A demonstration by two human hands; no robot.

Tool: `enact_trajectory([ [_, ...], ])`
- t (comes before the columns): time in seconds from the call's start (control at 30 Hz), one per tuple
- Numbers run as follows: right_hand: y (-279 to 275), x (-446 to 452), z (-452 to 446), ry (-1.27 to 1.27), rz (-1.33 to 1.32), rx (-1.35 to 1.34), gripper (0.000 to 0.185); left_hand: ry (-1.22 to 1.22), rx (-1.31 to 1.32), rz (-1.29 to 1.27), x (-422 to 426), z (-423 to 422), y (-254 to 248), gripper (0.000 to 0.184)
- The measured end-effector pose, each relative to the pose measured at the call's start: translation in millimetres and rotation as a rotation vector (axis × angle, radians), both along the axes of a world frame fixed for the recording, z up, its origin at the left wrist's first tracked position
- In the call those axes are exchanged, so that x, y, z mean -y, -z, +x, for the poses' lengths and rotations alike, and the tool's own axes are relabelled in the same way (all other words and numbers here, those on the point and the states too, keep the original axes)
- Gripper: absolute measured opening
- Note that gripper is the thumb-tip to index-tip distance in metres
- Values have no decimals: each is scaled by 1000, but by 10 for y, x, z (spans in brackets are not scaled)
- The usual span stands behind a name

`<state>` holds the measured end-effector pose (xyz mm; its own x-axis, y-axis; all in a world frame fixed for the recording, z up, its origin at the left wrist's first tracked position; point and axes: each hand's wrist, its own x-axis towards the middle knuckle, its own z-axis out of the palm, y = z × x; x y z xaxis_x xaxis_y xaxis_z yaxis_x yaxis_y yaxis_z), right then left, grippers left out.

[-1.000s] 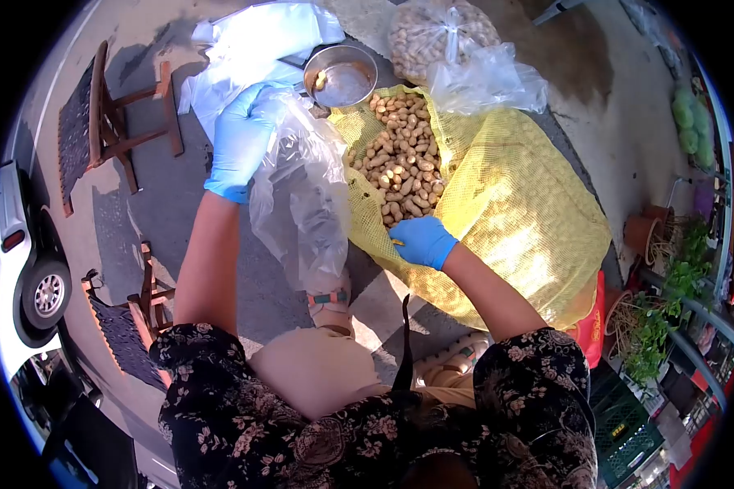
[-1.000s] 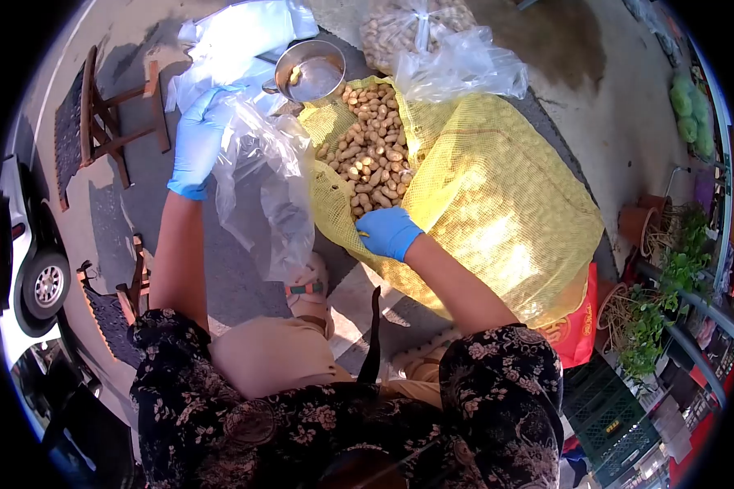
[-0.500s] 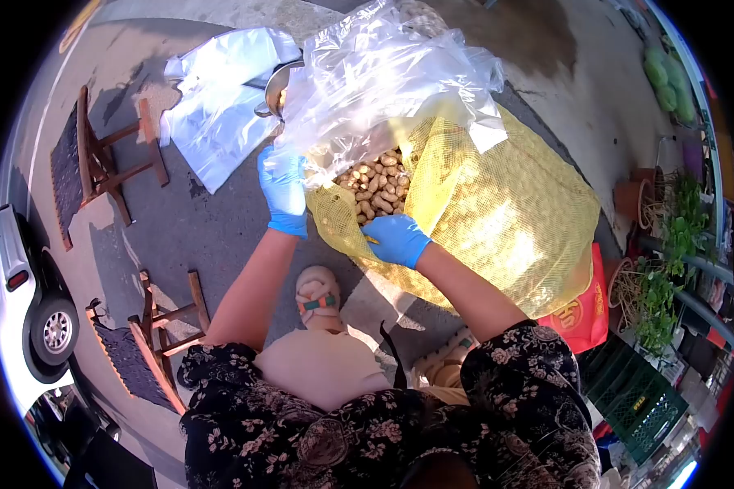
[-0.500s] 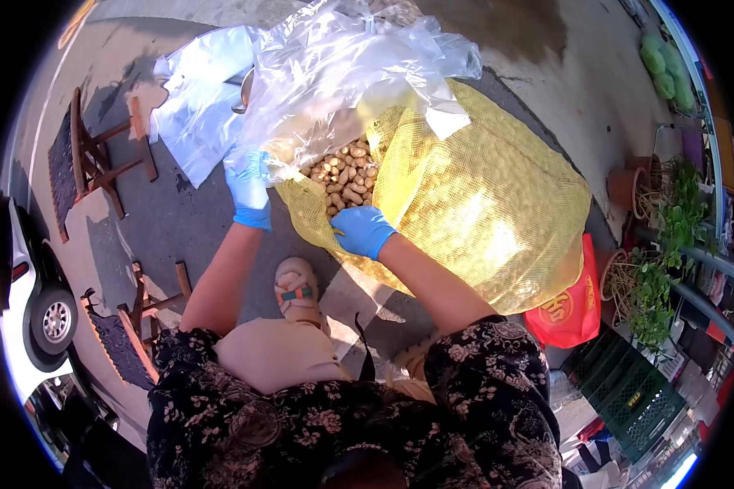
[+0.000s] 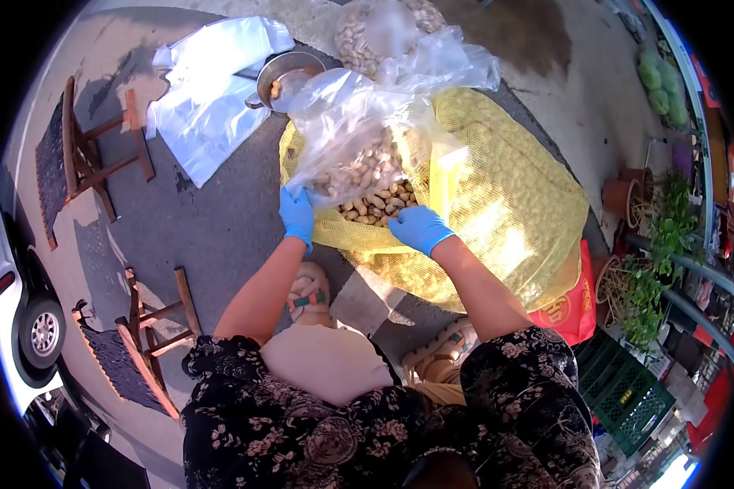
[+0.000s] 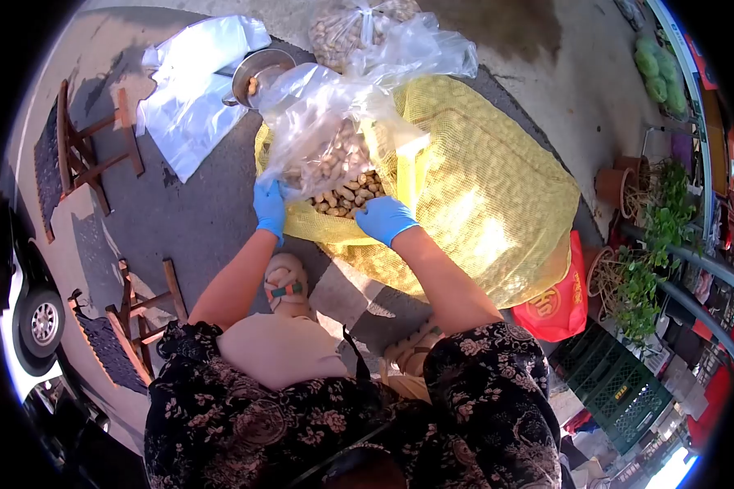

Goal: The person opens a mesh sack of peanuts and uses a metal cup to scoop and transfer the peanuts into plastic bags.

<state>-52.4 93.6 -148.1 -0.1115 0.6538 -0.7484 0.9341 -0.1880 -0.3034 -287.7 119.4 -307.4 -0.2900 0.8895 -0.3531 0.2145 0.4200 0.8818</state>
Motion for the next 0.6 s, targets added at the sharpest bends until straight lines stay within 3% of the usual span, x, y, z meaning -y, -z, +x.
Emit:
enact_trajectory([
  [0.03,-12,47,11,-11,-10,12,28,-18,29,-25,7,0,-43,28],
  [0.13,-38,127,-178,-130,449,-64,17,-20,4,22,7,34,6,27],
  [0.17,-26,45,-250,-323,719,-57,8,-14,-23,60,-1,44,41,27],
  [0.27,-34,-298,-498,-507,907,-120,18,-7,-36,51,-42,89,-204,28],
  [0.37,180,-558,-587,-313,490,153,32,-102,165,12,-97,-54,13,30],
  [0.47,274,-798,-559,-493,580,307,46,-314,518,-3,-241,-109,-34,32],
  [0.6,506,-1168,-604,-553,456,155,54,-415,568,-4,-477,-236,4,31],
])
